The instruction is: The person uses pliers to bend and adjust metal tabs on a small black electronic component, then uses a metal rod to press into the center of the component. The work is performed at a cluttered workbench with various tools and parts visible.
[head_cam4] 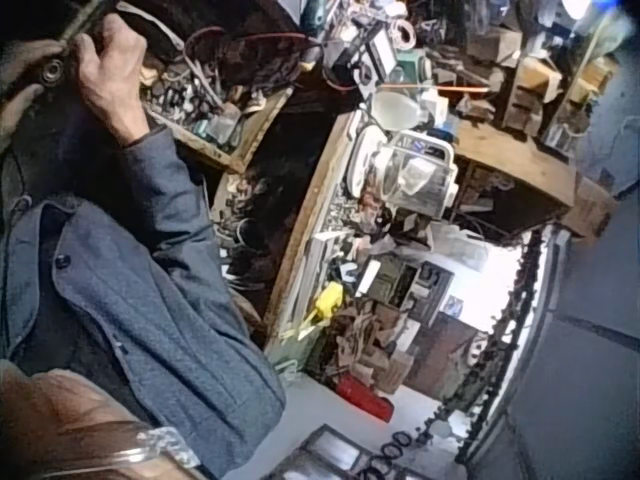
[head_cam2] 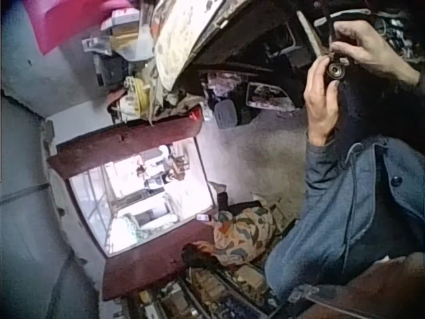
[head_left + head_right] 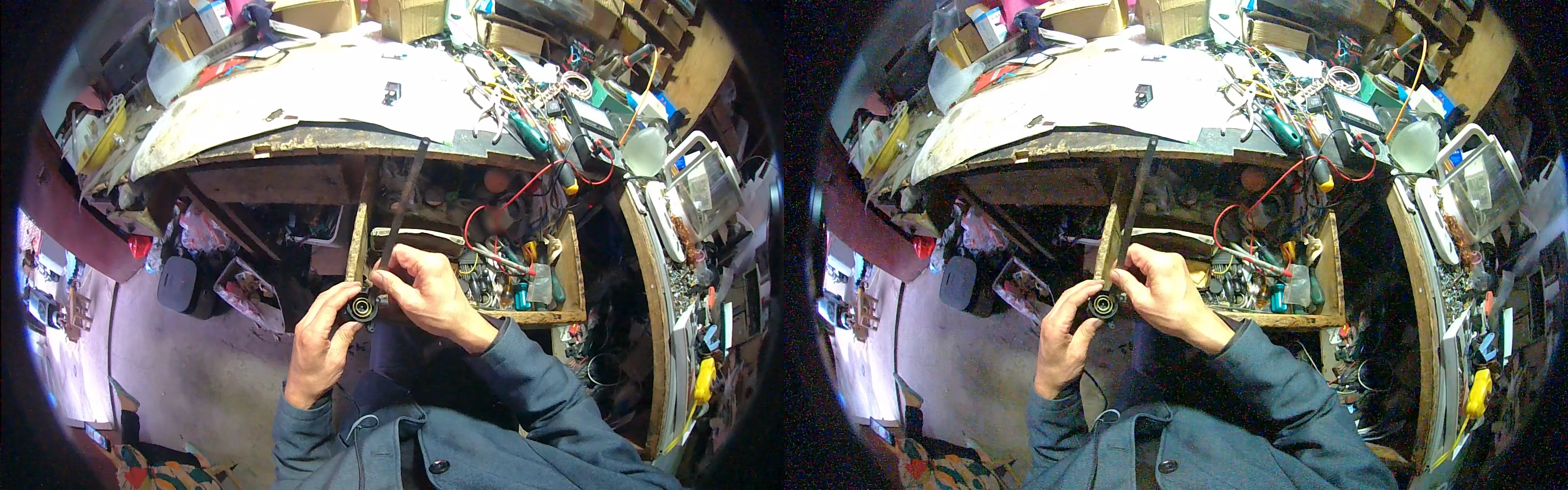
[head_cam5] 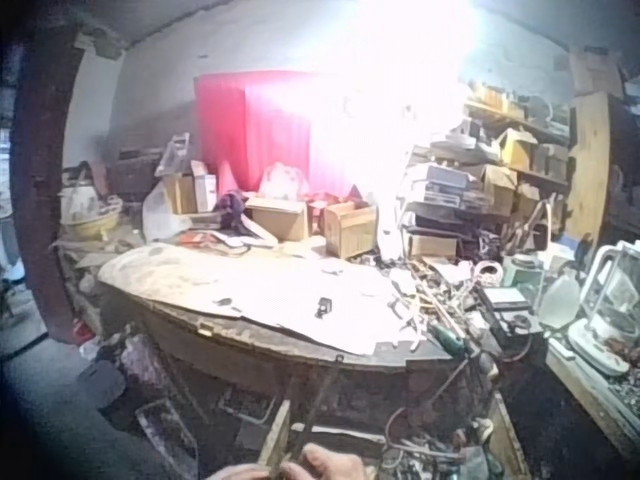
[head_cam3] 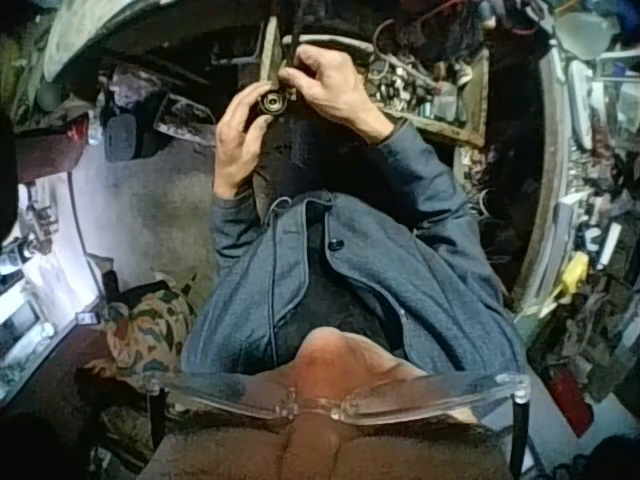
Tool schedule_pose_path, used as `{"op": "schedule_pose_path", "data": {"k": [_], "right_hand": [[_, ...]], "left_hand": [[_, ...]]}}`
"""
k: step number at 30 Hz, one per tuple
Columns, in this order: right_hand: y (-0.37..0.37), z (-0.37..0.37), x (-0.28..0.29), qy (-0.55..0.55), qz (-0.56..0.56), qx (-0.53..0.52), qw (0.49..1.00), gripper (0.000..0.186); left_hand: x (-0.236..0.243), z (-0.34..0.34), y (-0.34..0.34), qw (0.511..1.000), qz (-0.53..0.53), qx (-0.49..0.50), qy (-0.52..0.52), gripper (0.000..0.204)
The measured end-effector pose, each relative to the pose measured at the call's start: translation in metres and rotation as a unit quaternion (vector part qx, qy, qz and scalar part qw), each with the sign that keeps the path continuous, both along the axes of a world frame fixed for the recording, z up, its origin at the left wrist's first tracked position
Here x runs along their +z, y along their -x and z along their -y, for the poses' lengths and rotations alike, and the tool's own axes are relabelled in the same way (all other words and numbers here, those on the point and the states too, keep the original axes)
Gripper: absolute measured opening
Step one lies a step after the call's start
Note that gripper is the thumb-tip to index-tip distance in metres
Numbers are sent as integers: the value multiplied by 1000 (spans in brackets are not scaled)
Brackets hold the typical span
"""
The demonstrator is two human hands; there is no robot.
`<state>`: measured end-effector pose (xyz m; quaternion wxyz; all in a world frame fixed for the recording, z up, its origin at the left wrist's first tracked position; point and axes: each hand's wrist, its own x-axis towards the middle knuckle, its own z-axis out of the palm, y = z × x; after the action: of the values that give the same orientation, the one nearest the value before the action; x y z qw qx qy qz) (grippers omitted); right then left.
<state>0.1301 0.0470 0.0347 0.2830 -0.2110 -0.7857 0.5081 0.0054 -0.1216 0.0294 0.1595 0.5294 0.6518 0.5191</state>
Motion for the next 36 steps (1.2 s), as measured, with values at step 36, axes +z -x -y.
{"op": "schedule_pose_path", "data": {"k": [36], "right_hand": [[-7, 17, -3, 64, -20, -38, 997, 15]], "left_hand": [[-16, 1, -22, 991, 81, 87, -53, 46]]}}
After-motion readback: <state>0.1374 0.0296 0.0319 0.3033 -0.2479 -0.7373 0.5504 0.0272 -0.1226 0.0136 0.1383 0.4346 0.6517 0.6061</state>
